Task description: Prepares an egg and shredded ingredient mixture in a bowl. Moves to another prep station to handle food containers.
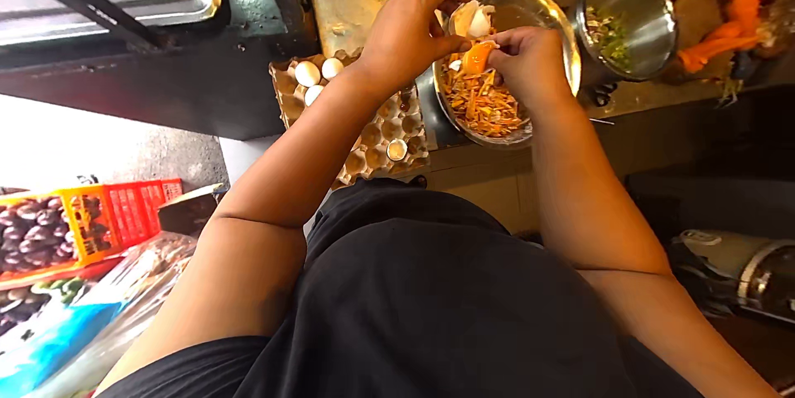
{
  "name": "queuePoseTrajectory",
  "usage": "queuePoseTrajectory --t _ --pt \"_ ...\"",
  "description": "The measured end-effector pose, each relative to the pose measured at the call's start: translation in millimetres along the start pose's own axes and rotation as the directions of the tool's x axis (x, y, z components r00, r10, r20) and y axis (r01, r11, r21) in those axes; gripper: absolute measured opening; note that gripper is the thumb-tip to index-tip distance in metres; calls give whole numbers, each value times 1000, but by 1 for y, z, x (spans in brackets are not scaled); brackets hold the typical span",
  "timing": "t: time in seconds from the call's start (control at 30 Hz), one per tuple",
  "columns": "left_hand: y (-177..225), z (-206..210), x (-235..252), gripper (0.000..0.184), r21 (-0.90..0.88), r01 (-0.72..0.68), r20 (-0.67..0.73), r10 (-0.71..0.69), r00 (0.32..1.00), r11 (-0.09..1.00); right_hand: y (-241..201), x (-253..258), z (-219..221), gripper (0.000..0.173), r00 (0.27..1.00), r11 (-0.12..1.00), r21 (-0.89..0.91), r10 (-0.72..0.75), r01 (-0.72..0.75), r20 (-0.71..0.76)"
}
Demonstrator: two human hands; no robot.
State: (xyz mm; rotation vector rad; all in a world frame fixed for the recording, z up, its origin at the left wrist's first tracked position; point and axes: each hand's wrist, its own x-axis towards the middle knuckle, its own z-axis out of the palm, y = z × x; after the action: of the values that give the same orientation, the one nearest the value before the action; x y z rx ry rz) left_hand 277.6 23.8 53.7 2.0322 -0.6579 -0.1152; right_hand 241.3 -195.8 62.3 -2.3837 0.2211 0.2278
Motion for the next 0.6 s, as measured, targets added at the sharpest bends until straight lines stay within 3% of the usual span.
queuePoseTrajectory --t 0.07,0.13,0.27,0.37,0.43,0.5,0.6 --pt "12 2 4 48 -13 -23 -21 23 1000 1000 3 -9 -19 25 984 947 -300 -152 117 -95" --pt "19 2 0 46 -26 -31 -46 30 998 999 12 -14 -31 28 938 842 -489 -324 227 -121" --pt "8 -5 -24 47 -25 13 -112 -16 994 1000 33 -12 -50 30 837 694 -649 -523 311 -159" --pt "-15 -8 -50 50 -29 76 -148 -80 986 997 41 -12 -60 30 790 676 -672 -572 301 -222" --pt "-29 -9 -68 51 -19 116 -177 -117 977 993 39 -12 -64 29 822 796 -556 -472 240 -319" --pt "-38 -10 -87 50 -14 165 -200 -164 966 986 35 -10 -68 26 877 950 -264 -266 167 -400" --pt "-47 -9 -117 49 -55 235 -211 -241 947 971 18 -21 -64 21 956 962 257 -13 92 -293"
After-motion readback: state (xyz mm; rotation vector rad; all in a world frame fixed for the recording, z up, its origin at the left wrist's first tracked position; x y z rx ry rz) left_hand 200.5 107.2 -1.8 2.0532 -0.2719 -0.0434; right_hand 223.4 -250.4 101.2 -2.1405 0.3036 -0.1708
